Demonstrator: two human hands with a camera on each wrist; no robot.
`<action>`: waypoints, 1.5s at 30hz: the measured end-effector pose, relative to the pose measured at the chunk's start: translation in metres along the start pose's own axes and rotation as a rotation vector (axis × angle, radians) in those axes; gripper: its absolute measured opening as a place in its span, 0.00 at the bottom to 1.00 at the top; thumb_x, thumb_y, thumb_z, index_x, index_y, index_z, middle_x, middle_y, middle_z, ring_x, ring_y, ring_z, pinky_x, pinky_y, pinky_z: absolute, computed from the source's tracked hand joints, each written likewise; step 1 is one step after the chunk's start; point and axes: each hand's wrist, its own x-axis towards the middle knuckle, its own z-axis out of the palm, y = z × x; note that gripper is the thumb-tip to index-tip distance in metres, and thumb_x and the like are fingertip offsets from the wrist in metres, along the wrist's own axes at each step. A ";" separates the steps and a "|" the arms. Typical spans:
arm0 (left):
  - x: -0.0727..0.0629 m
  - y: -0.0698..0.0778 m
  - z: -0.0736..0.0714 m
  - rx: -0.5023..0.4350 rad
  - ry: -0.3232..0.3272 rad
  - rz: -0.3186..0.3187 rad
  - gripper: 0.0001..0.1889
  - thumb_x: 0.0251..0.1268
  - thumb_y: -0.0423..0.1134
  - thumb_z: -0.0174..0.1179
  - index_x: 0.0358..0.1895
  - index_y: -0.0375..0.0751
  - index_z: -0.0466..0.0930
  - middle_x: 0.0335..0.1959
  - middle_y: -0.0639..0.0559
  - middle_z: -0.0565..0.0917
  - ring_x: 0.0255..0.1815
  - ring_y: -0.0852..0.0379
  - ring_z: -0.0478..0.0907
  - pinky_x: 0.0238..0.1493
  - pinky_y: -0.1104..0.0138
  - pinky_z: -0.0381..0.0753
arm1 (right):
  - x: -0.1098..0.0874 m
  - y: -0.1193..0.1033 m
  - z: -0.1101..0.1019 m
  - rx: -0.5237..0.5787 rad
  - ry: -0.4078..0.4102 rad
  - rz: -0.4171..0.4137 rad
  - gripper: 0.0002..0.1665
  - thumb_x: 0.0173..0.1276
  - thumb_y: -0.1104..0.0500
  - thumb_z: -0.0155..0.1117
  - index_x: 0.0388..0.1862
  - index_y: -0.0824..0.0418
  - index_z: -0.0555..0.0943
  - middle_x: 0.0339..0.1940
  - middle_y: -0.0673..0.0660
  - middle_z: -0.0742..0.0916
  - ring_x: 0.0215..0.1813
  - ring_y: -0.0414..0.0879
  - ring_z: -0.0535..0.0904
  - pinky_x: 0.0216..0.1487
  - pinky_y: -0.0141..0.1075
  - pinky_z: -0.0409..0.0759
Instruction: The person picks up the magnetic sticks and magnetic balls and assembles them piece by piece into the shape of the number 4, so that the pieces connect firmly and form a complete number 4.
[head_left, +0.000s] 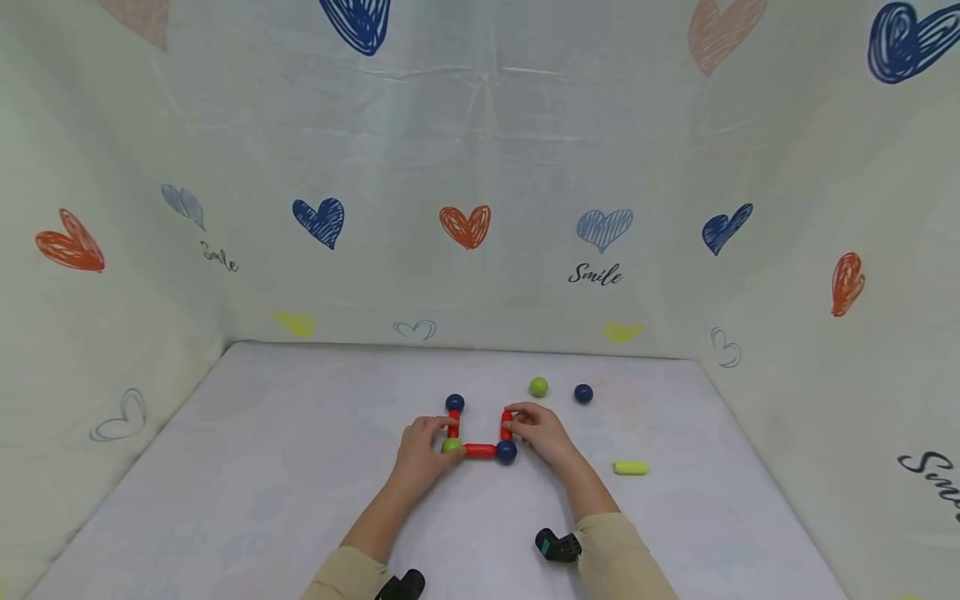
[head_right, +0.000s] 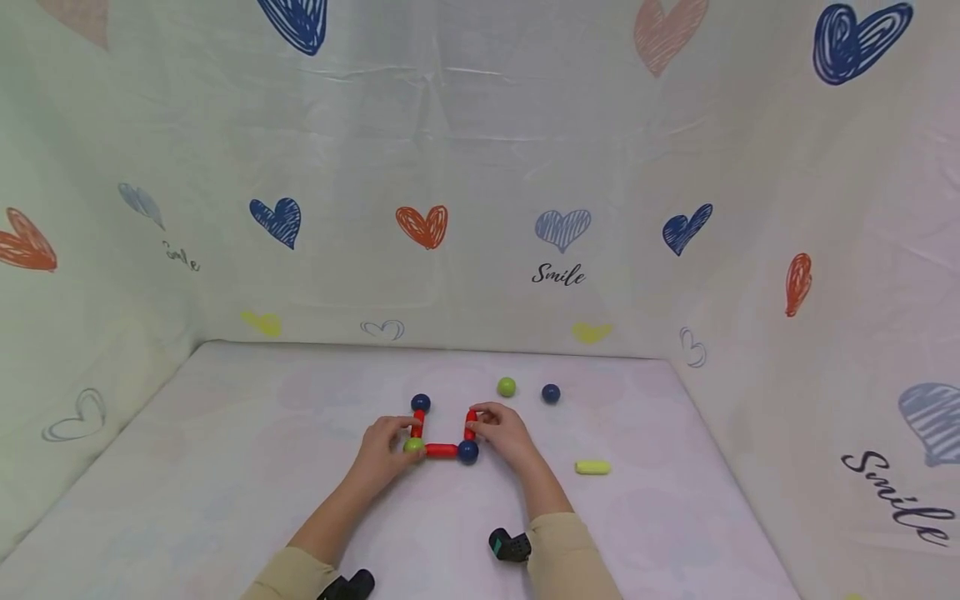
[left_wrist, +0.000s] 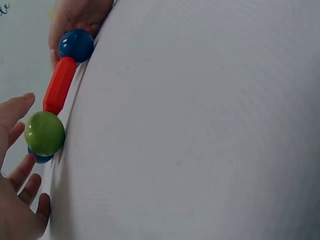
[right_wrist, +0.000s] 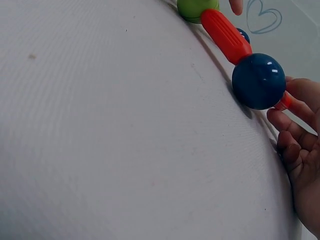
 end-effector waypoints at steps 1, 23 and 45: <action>0.000 0.002 0.000 0.003 0.012 0.011 0.23 0.53 0.40 0.73 0.54 0.47 0.79 0.53 0.43 0.74 0.55 0.43 0.67 0.51 0.49 0.75 | 0.000 0.000 0.000 0.001 0.001 0.001 0.18 0.64 0.60 0.69 0.53 0.62 0.82 0.32 0.52 0.81 0.30 0.45 0.74 0.29 0.32 0.73; 0.011 0.030 0.020 0.174 -0.010 0.215 0.21 0.53 0.47 0.73 0.50 0.47 0.82 0.53 0.46 0.79 0.60 0.41 0.67 0.58 0.46 0.68 | -0.005 0.000 -0.003 0.026 -0.006 -0.018 0.18 0.66 0.61 0.67 0.53 0.63 0.82 0.34 0.52 0.82 0.31 0.45 0.74 0.30 0.33 0.73; 0.008 0.041 0.035 0.305 -0.005 0.187 0.16 0.52 0.54 0.73 0.40 0.52 0.85 0.33 0.59 0.83 0.47 0.50 0.73 0.56 0.44 0.67 | -0.007 0.001 -0.007 0.083 0.081 -0.034 0.15 0.64 0.66 0.64 0.50 0.67 0.82 0.31 0.53 0.82 0.30 0.42 0.75 0.32 0.30 0.74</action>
